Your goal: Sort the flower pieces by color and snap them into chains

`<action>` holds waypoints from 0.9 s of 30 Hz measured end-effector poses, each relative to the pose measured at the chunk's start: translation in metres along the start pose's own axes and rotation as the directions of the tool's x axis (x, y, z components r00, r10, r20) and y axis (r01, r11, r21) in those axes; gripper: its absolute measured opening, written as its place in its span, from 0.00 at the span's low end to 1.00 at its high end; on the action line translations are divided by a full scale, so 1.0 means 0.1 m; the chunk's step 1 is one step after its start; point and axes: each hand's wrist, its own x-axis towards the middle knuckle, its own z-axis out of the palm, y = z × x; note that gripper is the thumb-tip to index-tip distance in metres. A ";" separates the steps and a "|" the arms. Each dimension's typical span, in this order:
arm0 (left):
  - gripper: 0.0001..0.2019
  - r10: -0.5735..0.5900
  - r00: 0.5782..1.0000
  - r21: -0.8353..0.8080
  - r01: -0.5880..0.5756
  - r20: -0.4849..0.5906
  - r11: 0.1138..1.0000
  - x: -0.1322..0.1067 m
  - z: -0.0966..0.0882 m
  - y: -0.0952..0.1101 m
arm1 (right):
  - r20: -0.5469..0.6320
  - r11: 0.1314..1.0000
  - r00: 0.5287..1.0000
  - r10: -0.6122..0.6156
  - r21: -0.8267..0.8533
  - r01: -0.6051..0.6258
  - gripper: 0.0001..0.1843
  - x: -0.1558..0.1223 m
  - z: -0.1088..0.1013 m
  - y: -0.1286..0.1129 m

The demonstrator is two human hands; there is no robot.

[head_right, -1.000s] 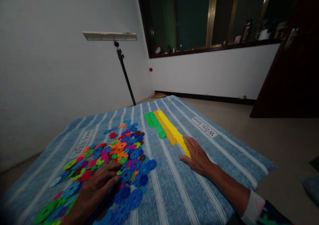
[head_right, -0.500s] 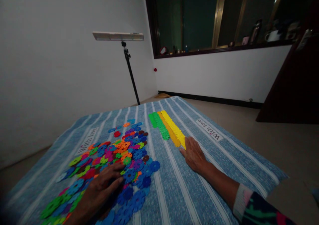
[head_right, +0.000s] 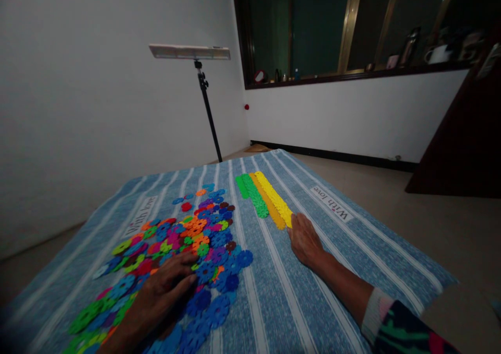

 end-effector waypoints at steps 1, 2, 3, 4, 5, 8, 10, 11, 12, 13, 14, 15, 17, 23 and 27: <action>0.25 -0.001 1.000 0.003 0.001 0.000 1.000 0.00 0.00 0.00 | 0.001 1.000 1.000 0.001 -0.002 -0.001 0.16 0.01 0.00 0.00; 0.25 -0.001 1.000 0.005 0.001 -0.002 1.000 0.00 0.00 0.00 | 0.002 1.000 1.000 0.001 -0.002 -0.001 0.16 0.01 0.00 0.00; 0.25 0.001 1.000 0.005 -0.001 -0.005 1.000 -0.01 0.00 0.00 | 0.004 1.000 1.000 -0.002 -0.001 0.002 0.16 0.02 0.00 0.00; 0.25 0.004 1.000 0.006 -0.003 -0.008 1.000 -0.01 0.00 0.01 | 0.007 1.000 1.000 -0.004 0.001 0.004 0.16 0.02 0.00 0.00; 0.25 0.006 1.000 0.007 -0.006 -0.009 1.000 0.00 0.00 0.01 | 0.009 1.000 1.000 -0.005 0.003 0.005 0.16 0.02 0.00 0.00; 0.24 0.012 1.000 0.014 -0.012 0.004 1.000 0.00 0.00 0.01 | 0.020 1.000 1.000 -0.005 0.001 0.005 0.16 0.02 -0.02 -0.01; 0.24 0.008 1.000 0.021 -0.008 0.012 1.000 0.00 0.00 0.00 | 0.024 1.000 1.000 -0.001 -0.003 0.001 0.16 0.02 -0.03 -0.03; 0.23 0.003 1.000 0.025 -0.004 0.013 1.000 0.00 0.01 -0.01 | 0.023 1.000 1.000 0.001 -0.003 -0.001 0.15 0.02 -0.04 -0.03; 0.23 -0.001 1.000 0.027 0.001 0.011 1.000 0.00 0.01 -0.01 | 0.023 1.000 1.000 0.006 -0.003 -0.006 0.15 0.03 -0.04 -0.04; 0.23 -0.004 1.000 0.026 0.004 0.011 1.000 0.00 0.01 -0.02 | 0.024 1.000 1.000 0.012 -0.003 -0.012 0.14 0.03 -0.05 -0.05; 0.24 -0.004 1.000 0.023 0.004 0.012 1.000 -0.01 0.01 -0.02 | 0.028 1.000 0.999 0.019 -0.002 -0.019 0.14 0.03 -0.06 -0.06; 0.24 -0.003 1.000 0.020 0.003 0.012 1.000 -0.01 0.02 -0.03 | 0.035 1.000 0.999 0.026 -0.003 -0.026 0.14 0.04 -0.07 -0.07; 0.25 -0.004 1.000 0.017 0.004 0.010 1.000 -0.01 0.02 -0.03 | 0.054 0.999 0.998 0.040 -0.001 -0.040 0.14 0.05 -0.08 -0.09; 0.27 -0.017 1.000 0.025 0.016 0.014 1.000 -0.01 0.02 -0.01 | 0.080 0.999 0.995 0.053 -0.013 -0.052 0.15 0.08 -0.07 -0.10; 0.27 -0.014 1.000 0.016 0.014 0.009 1.000 0.00 0.02 0.00 | 0.086 0.998 0.994 0.065 -0.015 -0.064 0.16 0.10 -0.05 -0.09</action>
